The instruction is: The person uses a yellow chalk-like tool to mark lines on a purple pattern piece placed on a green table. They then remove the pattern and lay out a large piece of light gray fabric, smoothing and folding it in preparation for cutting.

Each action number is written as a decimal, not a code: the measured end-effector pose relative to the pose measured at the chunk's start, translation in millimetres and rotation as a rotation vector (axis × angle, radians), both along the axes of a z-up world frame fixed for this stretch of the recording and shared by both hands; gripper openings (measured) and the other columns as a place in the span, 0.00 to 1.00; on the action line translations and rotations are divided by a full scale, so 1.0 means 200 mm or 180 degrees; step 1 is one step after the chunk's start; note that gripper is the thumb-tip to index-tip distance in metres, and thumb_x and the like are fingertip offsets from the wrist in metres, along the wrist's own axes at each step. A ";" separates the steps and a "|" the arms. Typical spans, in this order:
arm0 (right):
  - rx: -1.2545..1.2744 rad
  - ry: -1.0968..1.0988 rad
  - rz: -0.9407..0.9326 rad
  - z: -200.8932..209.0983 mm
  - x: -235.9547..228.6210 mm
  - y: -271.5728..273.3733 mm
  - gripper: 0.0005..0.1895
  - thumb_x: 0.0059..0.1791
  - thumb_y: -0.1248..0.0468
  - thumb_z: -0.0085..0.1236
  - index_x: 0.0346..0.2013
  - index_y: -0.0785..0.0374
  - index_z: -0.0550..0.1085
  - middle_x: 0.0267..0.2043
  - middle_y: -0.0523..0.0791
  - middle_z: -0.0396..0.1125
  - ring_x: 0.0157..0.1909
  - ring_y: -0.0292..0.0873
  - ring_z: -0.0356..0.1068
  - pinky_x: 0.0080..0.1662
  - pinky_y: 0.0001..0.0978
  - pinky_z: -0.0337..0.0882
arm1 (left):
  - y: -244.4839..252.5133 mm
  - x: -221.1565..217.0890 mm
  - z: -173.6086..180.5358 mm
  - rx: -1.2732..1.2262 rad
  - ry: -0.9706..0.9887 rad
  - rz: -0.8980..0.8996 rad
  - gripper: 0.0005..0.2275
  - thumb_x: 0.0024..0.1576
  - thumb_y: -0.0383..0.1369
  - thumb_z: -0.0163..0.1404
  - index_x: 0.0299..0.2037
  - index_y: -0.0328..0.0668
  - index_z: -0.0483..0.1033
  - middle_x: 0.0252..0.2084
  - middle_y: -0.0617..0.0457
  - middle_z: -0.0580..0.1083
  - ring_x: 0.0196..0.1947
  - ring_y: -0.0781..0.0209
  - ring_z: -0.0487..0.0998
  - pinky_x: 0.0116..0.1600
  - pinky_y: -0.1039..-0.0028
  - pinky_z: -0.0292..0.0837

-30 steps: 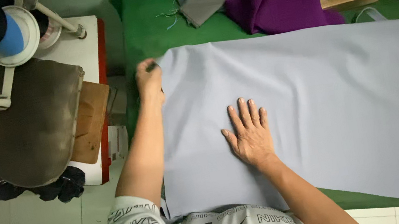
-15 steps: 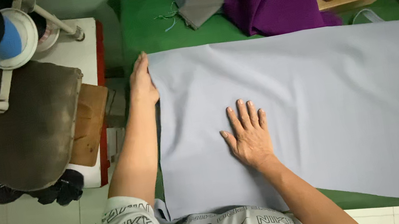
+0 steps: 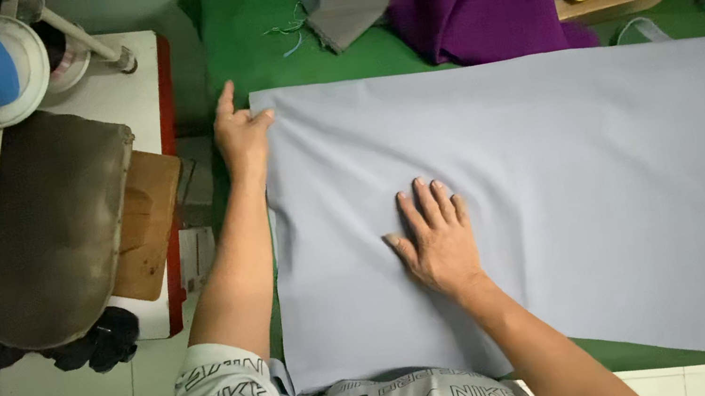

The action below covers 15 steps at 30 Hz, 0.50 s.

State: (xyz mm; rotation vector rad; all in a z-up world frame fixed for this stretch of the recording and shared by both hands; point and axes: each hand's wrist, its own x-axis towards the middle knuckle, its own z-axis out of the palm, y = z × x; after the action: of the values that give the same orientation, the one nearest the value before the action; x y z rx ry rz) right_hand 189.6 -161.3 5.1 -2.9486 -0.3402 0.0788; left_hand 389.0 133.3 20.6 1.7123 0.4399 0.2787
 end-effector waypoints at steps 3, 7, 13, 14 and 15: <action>0.0688 -0.0499 0.0116 -0.01 0.16 -0.13 0.33 0.51 0.40 0.54 0.65 0.54 0.70 0.67 0.51 0.62 0.68 0.53 0.63 0.65 0.48 0.63 | -0.01 0.00 0.02 0.0569 0.0190 -0.0523 0.48 0.43 0.27 0.72 0.75 0.44 0.56 0.73 0.32 0.59 0.64 0.24 0.68 0.68 0.49 0.66; 0.0387 -0.0857 -0.0004 0.05 0.45 -0.26 0.32 0.55 0.42 0.50 0.68 0.56 0.69 0.68 0.55 0.62 0.70 0.59 0.61 0.63 0.52 0.65 | -0.02 0.03 0.07 0.1589 0.0501 -0.0600 0.48 0.44 0.27 0.70 0.75 0.58 0.56 0.60 0.34 0.71 0.61 0.33 0.73 0.64 0.52 0.70; -0.0258 0.0462 -0.0070 0.09 0.71 -0.27 0.42 0.55 0.28 0.23 0.78 0.44 0.51 0.82 0.47 0.41 0.82 0.54 0.37 0.75 0.55 0.41 | -0.07 0.08 0.05 0.1719 0.0978 -0.0378 0.38 0.53 0.26 0.62 0.74 0.62 0.58 0.56 0.28 0.75 0.54 0.35 0.80 0.58 0.53 0.76; -0.0367 0.0629 -0.0269 0.11 0.73 -0.26 0.45 0.54 0.26 0.21 0.79 0.44 0.48 0.83 0.46 0.36 0.82 0.54 0.31 0.76 0.57 0.34 | -0.06 0.08 0.04 0.1884 0.1129 -0.0361 0.37 0.53 0.28 0.62 0.73 0.64 0.60 0.56 0.30 0.75 0.56 0.35 0.78 0.59 0.53 0.76; -0.0356 0.0639 -0.0266 0.11 0.75 -0.25 0.45 0.54 0.26 0.21 0.79 0.44 0.48 0.83 0.46 0.36 0.82 0.54 0.31 0.76 0.57 0.34 | -0.05 0.07 0.03 0.1895 0.1140 -0.0361 0.37 0.53 0.28 0.62 0.73 0.64 0.60 0.56 0.30 0.75 0.56 0.35 0.78 0.59 0.53 0.76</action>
State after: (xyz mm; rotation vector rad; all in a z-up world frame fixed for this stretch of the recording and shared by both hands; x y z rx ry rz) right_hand 338.7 -210.4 27.7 -3.0247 -0.1897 0.3919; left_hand 402.6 123.2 26.8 2.3782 0.5533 0.0112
